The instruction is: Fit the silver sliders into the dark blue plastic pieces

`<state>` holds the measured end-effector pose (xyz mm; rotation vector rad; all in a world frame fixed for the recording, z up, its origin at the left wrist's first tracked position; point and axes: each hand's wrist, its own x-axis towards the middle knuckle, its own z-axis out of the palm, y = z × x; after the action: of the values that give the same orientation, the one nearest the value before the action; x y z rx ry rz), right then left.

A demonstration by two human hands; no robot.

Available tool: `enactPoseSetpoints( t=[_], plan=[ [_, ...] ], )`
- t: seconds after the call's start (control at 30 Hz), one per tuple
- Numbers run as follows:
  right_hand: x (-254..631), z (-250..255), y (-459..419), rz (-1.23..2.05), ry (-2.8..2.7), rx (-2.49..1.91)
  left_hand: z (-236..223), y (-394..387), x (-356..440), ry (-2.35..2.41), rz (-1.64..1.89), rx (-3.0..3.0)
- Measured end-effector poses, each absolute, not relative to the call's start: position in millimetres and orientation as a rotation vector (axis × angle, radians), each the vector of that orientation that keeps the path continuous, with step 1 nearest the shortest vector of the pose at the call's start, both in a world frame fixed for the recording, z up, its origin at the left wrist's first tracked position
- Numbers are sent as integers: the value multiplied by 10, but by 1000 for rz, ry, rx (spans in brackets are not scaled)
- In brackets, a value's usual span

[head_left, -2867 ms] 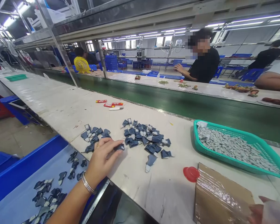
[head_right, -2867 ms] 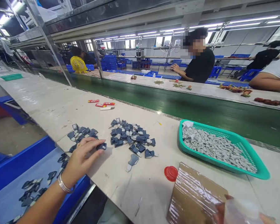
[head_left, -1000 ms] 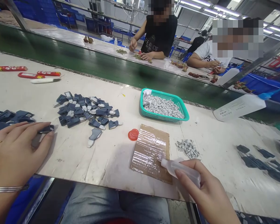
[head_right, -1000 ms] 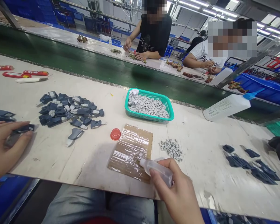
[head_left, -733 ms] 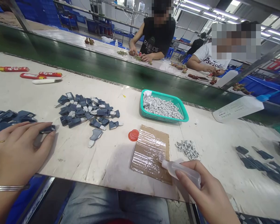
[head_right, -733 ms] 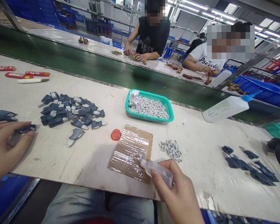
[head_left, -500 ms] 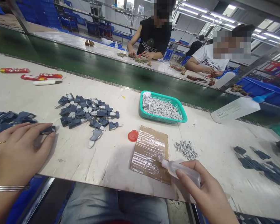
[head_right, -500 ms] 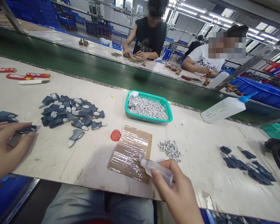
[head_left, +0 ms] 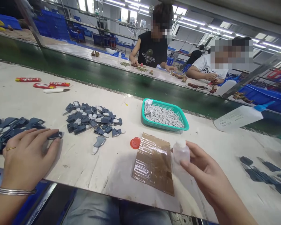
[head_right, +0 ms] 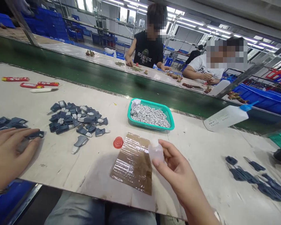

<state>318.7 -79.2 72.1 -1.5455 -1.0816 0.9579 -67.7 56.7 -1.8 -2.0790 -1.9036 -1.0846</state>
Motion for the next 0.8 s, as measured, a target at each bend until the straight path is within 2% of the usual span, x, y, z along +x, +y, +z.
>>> enactPoseSetpoints(
  t=[0.2, 0.43, 0.6, 0.8],
  plan=[
    [2789, 997, 354, 576, -1774, -1729, -27, 631, -733, -1811, -849, -2053],
    [2305, 649, 1429, 225, -1863, -2039, 99, 689, -834, -1875, -536, -2056],
    [2262, 660, 1502, 140, -1805, -2158, 241, 748, -917, -1927, -413, -2109],
    [2471, 718, 992, -38, -1810, -1983, 328, 780, -908, -1958, -367, -2184]
  ],
)
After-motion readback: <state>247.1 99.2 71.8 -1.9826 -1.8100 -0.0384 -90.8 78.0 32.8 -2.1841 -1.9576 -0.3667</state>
